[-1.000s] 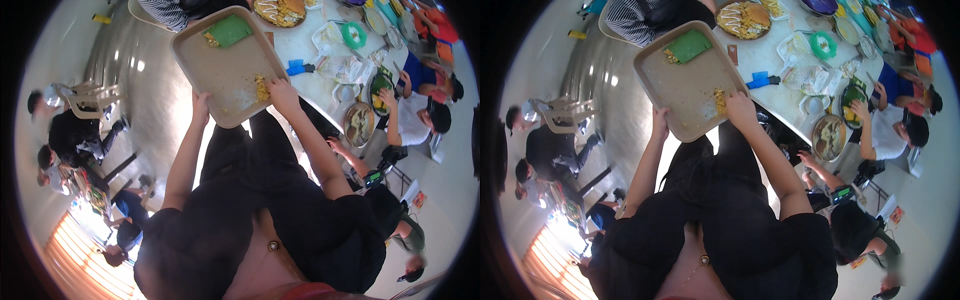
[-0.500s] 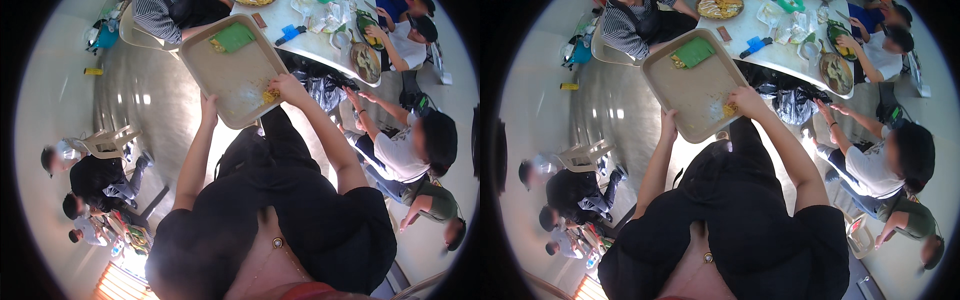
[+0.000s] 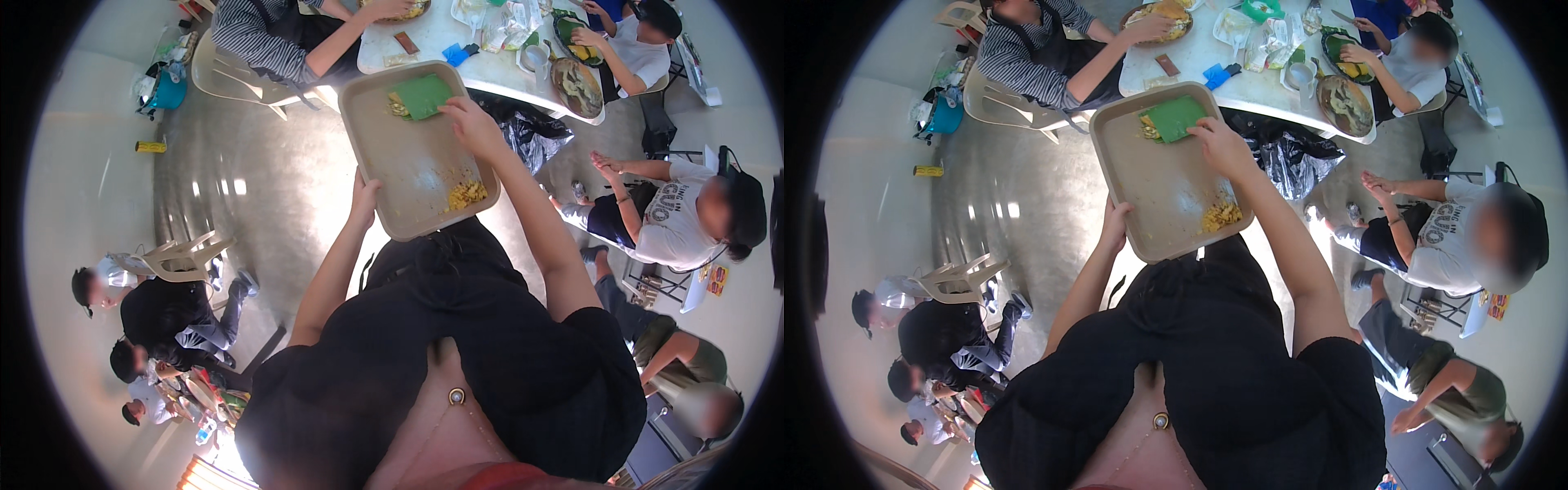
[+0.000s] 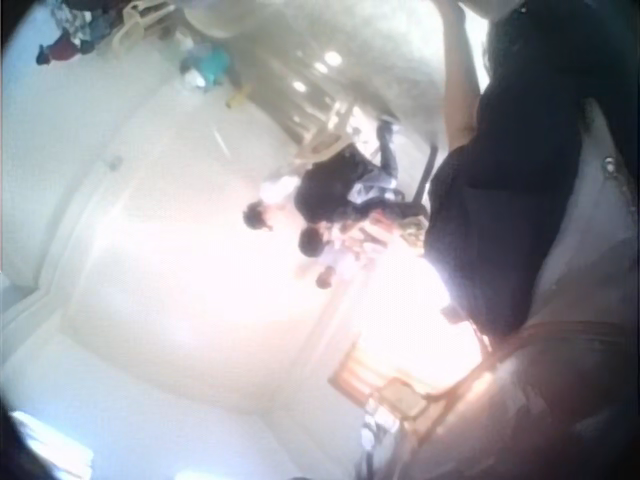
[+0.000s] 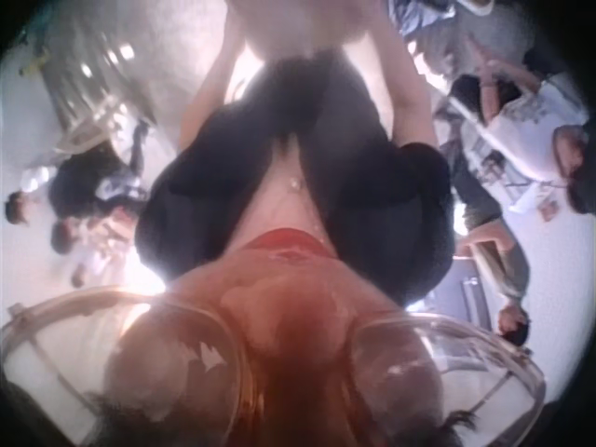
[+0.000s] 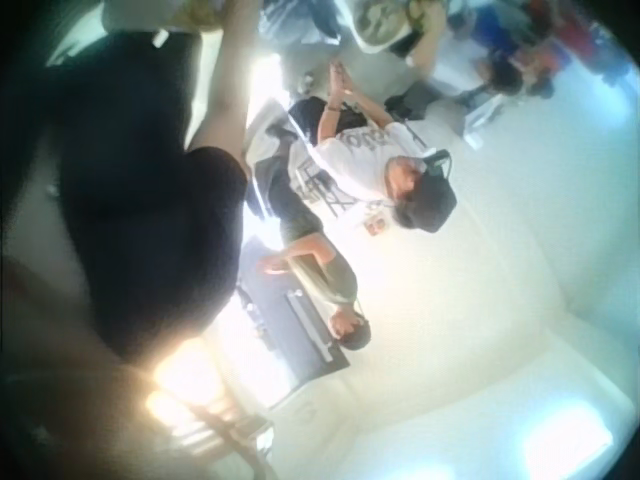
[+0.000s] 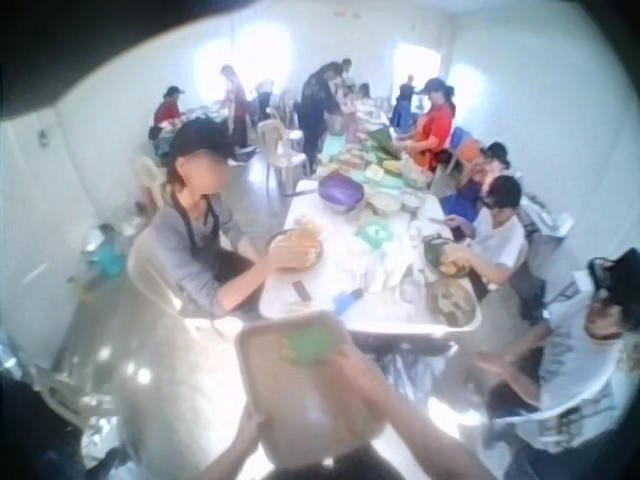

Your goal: The person scoops a white creamy substance from a bowl onto a tray using a spatula. They then walk to a table where others are working and use their hands to transfer yellow crumbled food from the tray onto a green leaf placed on a plate. The person repeats this process, adding more yellow food to the leaf.

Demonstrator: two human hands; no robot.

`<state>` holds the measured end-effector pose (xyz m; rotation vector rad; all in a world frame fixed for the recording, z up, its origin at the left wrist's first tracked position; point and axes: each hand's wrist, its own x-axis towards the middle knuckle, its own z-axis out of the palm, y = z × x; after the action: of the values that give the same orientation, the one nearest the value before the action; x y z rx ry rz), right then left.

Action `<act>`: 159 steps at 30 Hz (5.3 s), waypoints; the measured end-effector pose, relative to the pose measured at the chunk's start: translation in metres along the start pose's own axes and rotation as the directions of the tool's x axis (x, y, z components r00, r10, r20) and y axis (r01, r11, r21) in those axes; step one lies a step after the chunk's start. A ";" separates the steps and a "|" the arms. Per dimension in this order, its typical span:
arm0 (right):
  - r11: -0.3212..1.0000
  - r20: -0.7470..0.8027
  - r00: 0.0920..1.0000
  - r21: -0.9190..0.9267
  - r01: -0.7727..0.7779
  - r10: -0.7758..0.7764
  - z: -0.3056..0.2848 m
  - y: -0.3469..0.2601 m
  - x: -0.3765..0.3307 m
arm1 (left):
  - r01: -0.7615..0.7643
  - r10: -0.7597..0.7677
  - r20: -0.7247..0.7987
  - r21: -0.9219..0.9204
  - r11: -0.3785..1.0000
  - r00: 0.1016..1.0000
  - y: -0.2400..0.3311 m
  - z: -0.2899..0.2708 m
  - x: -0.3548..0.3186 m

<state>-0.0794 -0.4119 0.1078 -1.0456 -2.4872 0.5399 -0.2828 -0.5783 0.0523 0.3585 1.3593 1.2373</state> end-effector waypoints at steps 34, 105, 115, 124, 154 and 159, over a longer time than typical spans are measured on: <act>0.962 0.303 0.951 -0.233 0.140 -0.065 0.002 0.122 0.096 | 0.109 -0.109 -0.031 0.006 0.994 0.994 -0.002 0.099 0.030; 0.938 0.512 0.857 0.264 -0.225 0.062 0.028 0.088 0.071 | 0.147 -0.150 0.037 0.061 0.987 0.988 0.010 0.041 0.022; 0.847 0.523 0.847 0.405 -0.344 0.094 0.026 0.088 0.064 | 0.136 -0.137 0.025 0.068 0.988 0.990 0.011 0.046 0.023; 0.745 0.541 0.832 0.505 -0.437 0.121 0.020 0.084 0.060 | 0.139 -0.142 0.047 0.057 0.989 0.989 0.005 0.043 0.027; 0.523 0.540 0.834 0.682 -0.511 0.113 0.019 0.078 0.048 | 0.150 -0.152 0.036 0.050 0.987 0.988 0.013 0.040 0.029; 0.367 0.560 0.822 0.746 -0.555 0.105 0.010 0.068 0.045 | 0.110 -0.113 0.046 0.060 0.992 0.993 0.012 0.034 0.031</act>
<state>-0.0739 -0.3366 0.0757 -0.9884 -1.6711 2.1576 -0.2663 -0.5338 0.0548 0.3466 1.3561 1.0922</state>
